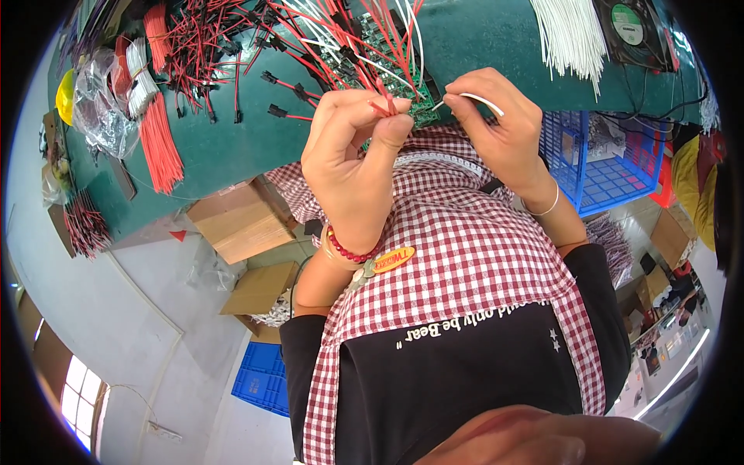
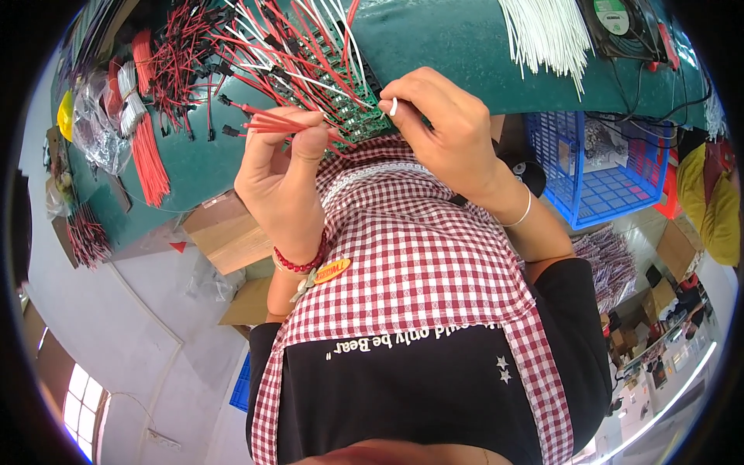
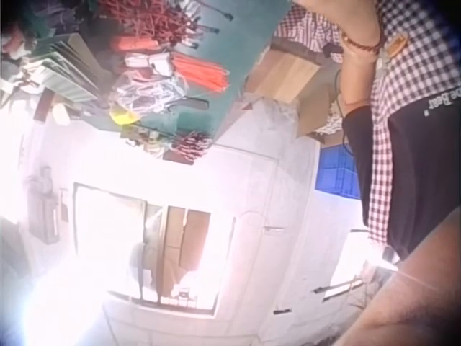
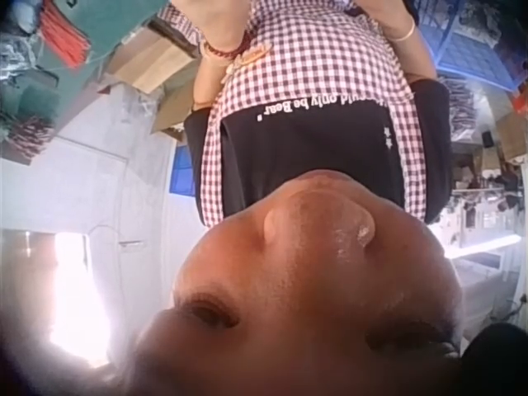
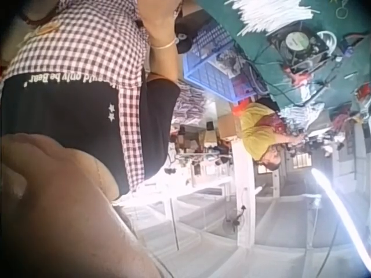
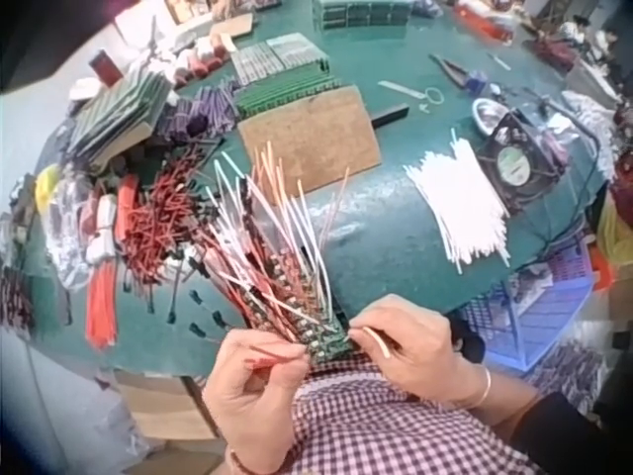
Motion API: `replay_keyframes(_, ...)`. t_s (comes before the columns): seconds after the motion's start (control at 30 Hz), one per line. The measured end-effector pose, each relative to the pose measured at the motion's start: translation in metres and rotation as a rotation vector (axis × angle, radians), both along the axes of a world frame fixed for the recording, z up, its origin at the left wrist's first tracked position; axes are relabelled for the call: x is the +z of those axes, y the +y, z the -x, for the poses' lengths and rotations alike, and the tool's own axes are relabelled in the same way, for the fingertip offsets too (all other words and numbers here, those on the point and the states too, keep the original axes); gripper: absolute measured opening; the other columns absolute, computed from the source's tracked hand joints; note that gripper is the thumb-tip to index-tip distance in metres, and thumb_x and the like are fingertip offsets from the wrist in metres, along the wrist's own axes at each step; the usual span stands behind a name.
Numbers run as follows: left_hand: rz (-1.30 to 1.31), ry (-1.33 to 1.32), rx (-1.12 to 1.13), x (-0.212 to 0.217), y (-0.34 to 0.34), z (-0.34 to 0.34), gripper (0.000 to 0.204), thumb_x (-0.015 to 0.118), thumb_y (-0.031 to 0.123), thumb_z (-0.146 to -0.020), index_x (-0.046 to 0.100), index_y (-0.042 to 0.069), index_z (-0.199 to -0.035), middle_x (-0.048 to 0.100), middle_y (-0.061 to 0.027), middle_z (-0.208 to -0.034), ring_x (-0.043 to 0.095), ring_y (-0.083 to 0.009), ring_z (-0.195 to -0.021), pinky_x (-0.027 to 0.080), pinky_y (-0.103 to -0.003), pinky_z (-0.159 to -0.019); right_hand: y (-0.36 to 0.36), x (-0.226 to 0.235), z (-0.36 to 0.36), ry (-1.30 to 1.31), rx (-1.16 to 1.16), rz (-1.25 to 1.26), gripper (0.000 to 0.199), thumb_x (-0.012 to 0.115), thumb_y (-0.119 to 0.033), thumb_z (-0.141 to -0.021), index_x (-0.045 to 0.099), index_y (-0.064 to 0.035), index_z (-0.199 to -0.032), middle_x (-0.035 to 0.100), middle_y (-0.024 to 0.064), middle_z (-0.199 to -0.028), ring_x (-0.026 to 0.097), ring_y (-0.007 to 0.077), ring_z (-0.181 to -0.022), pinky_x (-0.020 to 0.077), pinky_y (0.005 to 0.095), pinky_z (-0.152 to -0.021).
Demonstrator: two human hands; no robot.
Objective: The person solders red wires and white wires to specific terminals on a green printed circuit board. This is done using a soldering iron and solder.
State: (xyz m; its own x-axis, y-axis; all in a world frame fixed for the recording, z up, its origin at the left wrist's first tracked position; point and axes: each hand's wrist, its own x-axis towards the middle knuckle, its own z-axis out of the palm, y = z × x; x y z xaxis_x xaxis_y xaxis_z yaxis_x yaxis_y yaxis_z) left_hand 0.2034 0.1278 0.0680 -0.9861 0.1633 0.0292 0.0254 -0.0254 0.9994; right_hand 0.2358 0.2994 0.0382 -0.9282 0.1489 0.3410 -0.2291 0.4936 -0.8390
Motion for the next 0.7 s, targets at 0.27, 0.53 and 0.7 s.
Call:
replay_keyframes(0.27, 0.125, 0.067, 0.020, -0.003, 0.002, -0.003, 0.016, 0.073, -0.004, -0.081, 0.068, -0.002, -0.096, 0.063, -0.0087, -0.093, 0.064, -0.0139, -0.080, 0.055, -0.025, -0.069, -0.001, -0.002, 0.000, 0.052, 0.013, -0.040, 0.013, 0.070, 0.006, -0.079, 0.064, 0.0005, -0.090, 0.064, 0.0103, -0.081, 0.062, 0.0213, -0.066, 0.0484, 0.0292, -0.056)
replay_keyframes(0.53, 0.223, 0.113, 0.030, -0.006, 0.004, -0.001, 0.015, 0.075, 0.000, -0.080, 0.069, -0.001, -0.094, 0.063, -0.0090, -0.087, 0.063, -0.0157, -0.075, 0.053, -0.026, -0.066, -0.003, -0.002, 0.005, -0.128, 0.059, 0.050, 0.012, 0.073, -0.005, -0.082, 0.064, 0.0010, -0.088, 0.062, 0.0097, -0.078, 0.060, 0.0204, -0.064, 0.0468, 0.0308, -0.055)
replay_keyframes(0.7, 0.220, 0.105, 0.029, -0.009, 0.004, -0.003, 0.014, 0.075, 0.000, -0.081, 0.068, -0.002, -0.093, 0.063, -0.0092, -0.087, 0.063, -0.0156, -0.075, 0.052, -0.026, -0.066, -0.003, 0.001, 0.003, -0.267, 0.034, 0.024, 0.013, 0.074, -0.008, -0.084, 0.066, 0.0014, -0.090, 0.062, 0.0066, -0.077, 0.056, 0.0124, -0.062, 0.0440, 0.0254, -0.055)
